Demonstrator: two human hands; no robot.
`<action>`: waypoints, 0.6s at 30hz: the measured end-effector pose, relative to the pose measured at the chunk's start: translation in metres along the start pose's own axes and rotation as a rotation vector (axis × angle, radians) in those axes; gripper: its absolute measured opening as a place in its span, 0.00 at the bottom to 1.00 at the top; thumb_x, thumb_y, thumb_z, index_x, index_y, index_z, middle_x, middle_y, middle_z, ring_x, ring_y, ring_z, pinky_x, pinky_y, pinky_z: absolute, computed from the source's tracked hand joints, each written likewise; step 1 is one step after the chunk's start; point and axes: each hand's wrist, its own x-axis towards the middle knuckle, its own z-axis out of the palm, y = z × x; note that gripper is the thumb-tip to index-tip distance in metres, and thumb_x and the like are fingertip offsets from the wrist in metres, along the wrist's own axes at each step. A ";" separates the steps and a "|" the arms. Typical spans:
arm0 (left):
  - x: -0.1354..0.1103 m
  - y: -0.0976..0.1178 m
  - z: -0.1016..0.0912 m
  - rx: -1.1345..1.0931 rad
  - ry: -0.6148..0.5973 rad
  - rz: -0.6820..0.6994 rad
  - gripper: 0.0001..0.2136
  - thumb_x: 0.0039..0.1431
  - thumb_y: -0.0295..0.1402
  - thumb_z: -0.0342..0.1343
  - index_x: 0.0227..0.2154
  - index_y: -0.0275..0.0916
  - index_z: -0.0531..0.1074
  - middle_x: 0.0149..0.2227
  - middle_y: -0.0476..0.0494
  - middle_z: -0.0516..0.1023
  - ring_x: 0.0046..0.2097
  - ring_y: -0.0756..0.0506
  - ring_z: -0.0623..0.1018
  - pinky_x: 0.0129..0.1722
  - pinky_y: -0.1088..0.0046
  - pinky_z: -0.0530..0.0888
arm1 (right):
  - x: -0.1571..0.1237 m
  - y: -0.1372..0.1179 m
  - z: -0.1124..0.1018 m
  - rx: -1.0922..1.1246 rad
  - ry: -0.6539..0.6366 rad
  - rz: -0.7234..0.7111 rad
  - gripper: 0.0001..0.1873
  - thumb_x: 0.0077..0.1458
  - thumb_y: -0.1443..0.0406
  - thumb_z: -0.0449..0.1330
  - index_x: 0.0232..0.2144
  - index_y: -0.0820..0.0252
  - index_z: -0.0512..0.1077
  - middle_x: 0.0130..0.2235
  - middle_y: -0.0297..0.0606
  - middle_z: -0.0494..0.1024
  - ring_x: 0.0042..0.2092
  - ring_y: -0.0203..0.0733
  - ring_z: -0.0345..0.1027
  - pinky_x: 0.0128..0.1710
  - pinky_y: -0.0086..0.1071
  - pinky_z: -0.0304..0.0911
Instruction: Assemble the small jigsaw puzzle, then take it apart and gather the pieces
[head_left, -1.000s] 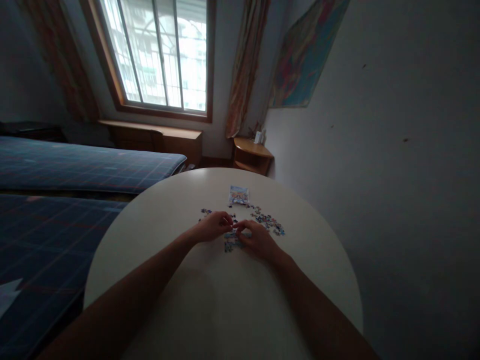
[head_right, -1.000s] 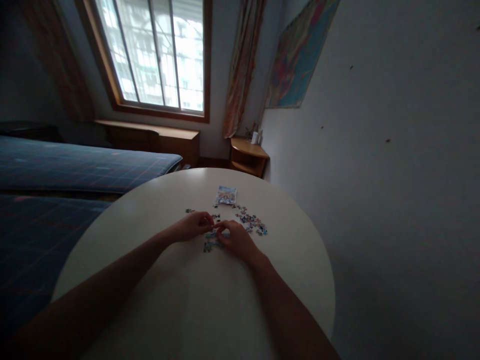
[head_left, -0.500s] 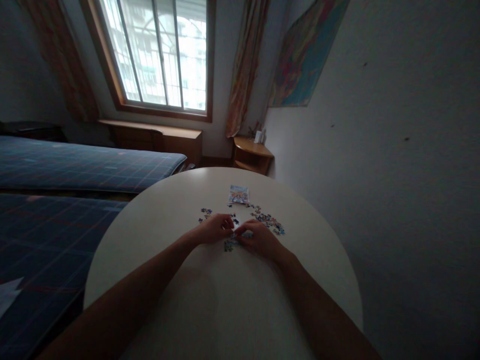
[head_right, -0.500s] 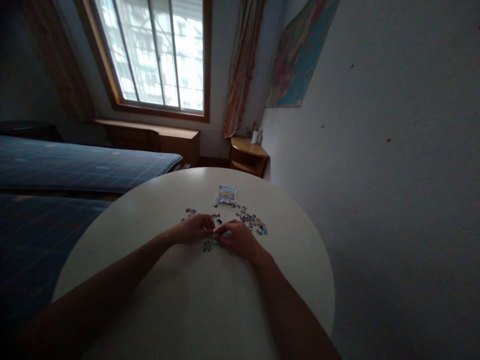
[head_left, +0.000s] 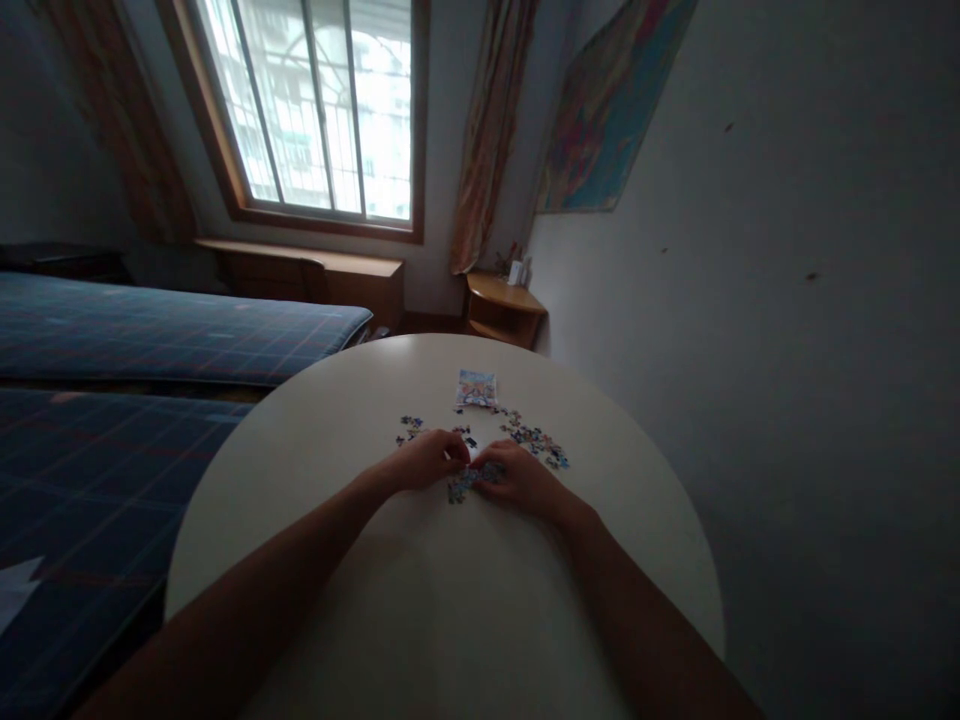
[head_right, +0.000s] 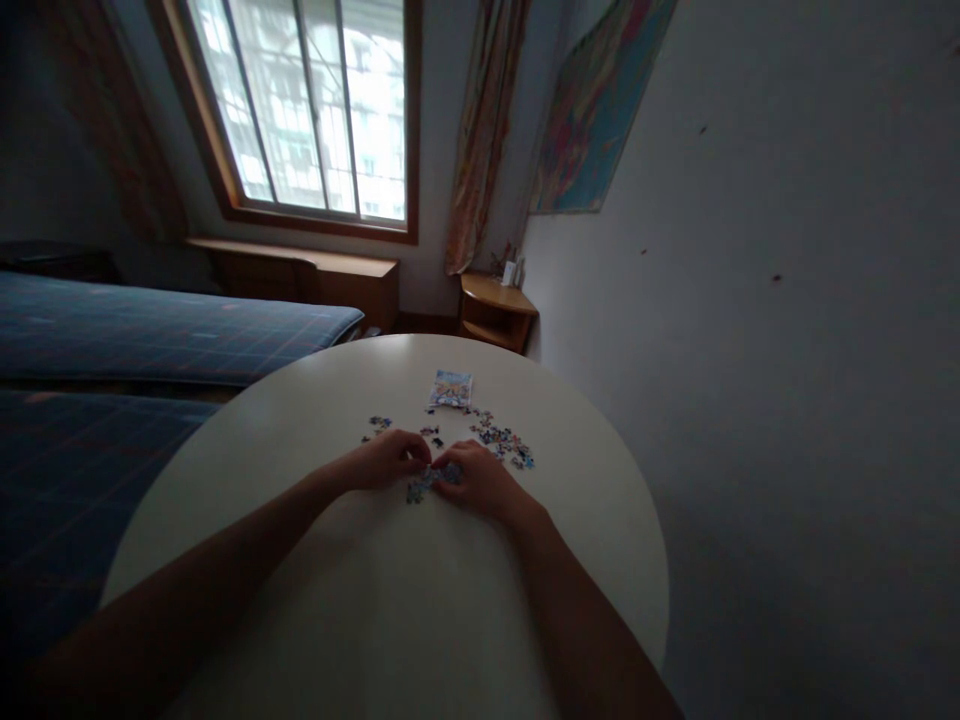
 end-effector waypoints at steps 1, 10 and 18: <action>0.000 0.000 0.000 0.005 0.000 -0.001 0.08 0.54 0.30 0.54 0.33 0.37 0.78 0.32 0.46 0.80 0.33 0.48 0.77 0.34 0.76 0.69 | 0.000 -0.001 0.000 -0.001 0.000 0.003 0.12 0.51 0.64 0.66 0.40 0.57 0.78 0.40 0.40 0.79 0.45 0.43 0.71 0.47 0.36 0.62; -0.004 0.012 -0.002 0.092 0.027 -0.036 0.08 0.52 0.29 0.54 0.32 0.38 0.79 0.32 0.47 0.81 0.32 0.47 0.77 0.32 0.76 0.67 | 0.000 -0.006 -0.002 0.017 0.009 0.017 0.11 0.50 0.65 0.66 0.39 0.56 0.78 0.40 0.40 0.79 0.45 0.43 0.71 0.48 0.37 0.62; -0.005 0.013 -0.005 0.133 0.030 -0.058 0.08 0.52 0.31 0.56 0.32 0.41 0.80 0.32 0.48 0.81 0.32 0.47 0.77 0.32 0.76 0.67 | -0.001 -0.002 0.000 0.006 0.014 0.007 0.11 0.50 0.64 0.65 0.39 0.55 0.78 0.40 0.40 0.79 0.45 0.43 0.71 0.48 0.37 0.62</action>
